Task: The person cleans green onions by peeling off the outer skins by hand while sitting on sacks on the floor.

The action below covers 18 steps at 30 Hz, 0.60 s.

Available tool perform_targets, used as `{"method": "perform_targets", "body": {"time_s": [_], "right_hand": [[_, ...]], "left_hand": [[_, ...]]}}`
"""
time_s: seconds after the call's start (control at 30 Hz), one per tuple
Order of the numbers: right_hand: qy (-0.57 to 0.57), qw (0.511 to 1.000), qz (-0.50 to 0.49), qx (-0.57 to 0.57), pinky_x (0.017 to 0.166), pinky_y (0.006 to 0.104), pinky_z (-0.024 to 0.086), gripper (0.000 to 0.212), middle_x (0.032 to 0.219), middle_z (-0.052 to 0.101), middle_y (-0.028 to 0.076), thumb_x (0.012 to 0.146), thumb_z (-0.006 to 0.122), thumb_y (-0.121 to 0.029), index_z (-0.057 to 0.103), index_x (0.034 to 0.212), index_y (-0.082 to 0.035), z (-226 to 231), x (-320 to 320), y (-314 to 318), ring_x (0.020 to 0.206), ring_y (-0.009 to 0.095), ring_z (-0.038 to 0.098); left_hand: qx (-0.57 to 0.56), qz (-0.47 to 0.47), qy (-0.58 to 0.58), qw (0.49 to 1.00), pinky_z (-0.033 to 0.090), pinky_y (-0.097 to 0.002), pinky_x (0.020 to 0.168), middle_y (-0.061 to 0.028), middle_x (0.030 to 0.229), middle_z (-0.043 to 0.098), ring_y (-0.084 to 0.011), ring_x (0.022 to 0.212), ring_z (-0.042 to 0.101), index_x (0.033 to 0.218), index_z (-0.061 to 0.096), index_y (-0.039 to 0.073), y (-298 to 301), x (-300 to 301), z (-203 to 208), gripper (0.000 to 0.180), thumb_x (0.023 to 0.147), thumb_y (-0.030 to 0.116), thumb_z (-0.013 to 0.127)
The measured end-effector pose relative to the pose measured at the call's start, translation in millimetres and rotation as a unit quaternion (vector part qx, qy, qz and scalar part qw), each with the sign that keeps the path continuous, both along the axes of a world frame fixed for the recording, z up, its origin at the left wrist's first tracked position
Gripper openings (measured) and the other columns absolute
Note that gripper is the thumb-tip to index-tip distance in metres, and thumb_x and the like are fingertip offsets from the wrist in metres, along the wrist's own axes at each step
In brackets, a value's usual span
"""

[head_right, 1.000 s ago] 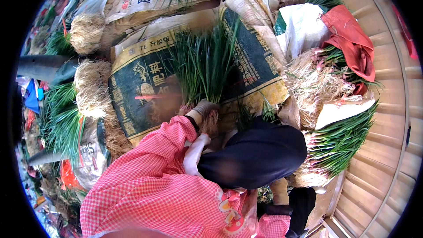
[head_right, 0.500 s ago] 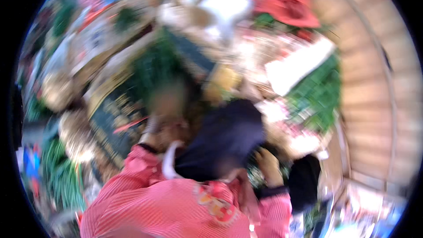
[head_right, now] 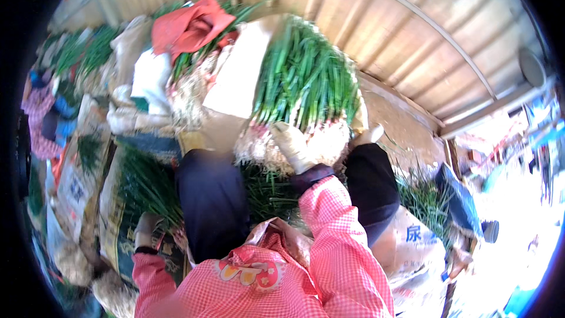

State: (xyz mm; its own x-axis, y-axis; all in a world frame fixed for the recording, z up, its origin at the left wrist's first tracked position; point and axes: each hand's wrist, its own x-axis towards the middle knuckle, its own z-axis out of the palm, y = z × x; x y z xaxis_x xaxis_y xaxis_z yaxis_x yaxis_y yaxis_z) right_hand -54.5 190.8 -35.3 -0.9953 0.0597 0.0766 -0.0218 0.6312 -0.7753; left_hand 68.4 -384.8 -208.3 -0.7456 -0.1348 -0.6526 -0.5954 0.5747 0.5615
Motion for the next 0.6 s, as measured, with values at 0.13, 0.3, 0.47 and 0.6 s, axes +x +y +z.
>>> {"method": "perform_targets", "body": {"time_s": [0.13,0.3,0.47,0.6], "right_hand": [[-0.034,0.992,-0.045,0.115,0.077,0.0306,0.047,0.024,0.091,0.065,0.009,0.089,0.053,-0.023,0.064,0.101,-0.005,-11.5,21.2,46.5,0.086,0.023,0.060],[0.144,0.935,-0.321,-0.048,0.072,0.0315,0.048,0.028,0.083,0.065,0.011,0.087,0.060,-0.026,0.063,0.101,-0.002,-36.1,26.5,166.7,0.077,0.020,0.061],[-0.149,0.919,-0.360,0.059,0.087,0.0408,0.048,0.083,0.111,0.058,0.024,0.067,0.070,-0.059,0.047,0.118,0.002,-55.8,-11.1,213.4,0.101,0.036,0.059],[-0.063,0.903,-0.360,0.224,0.082,0.0405,0.050,0.077,0.101,0.061,0.019,0.065,0.075,-0.043,0.043,0.119,0.002,-45.0,-29.3,167.0,0.096,0.035,0.061]], "left_hand": [[-0.115,0.050,0.228,0.966,0.043,-0.0337,0.057,-0.0091,0.066,0.059,-0.0189,0.059,0.054,0.080,0.063,-0.001,63.1,-42.0,189.7,0.022,0.080,0.021,0.064],[-0.013,0.025,0.495,0.868,0.041,-0.0307,0.059,-0.0055,0.066,0.053,-0.0159,0.061,0.050,0.075,0.055,0.001,211.1,-57.1,339.2,0.015,0.085,0.011,0.059],[0.034,-0.374,0.285,0.882,0.048,-0.0292,0.073,-0.0112,0.093,0.066,-0.0192,0.083,0.063,0.114,0.060,0.010,367.2,-59.6,352.6,0.041,0.075,0.018,0.071],[-0.095,-0.549,0.366,0.745,0.048,-0.0390,0.089,-0.0168,0.129,0.051,-0.0352,0.110,0.055,0.142,0.027,0.017,427.8,-57.1,297.1,0.079,0.075,0.028,0.069]]}}
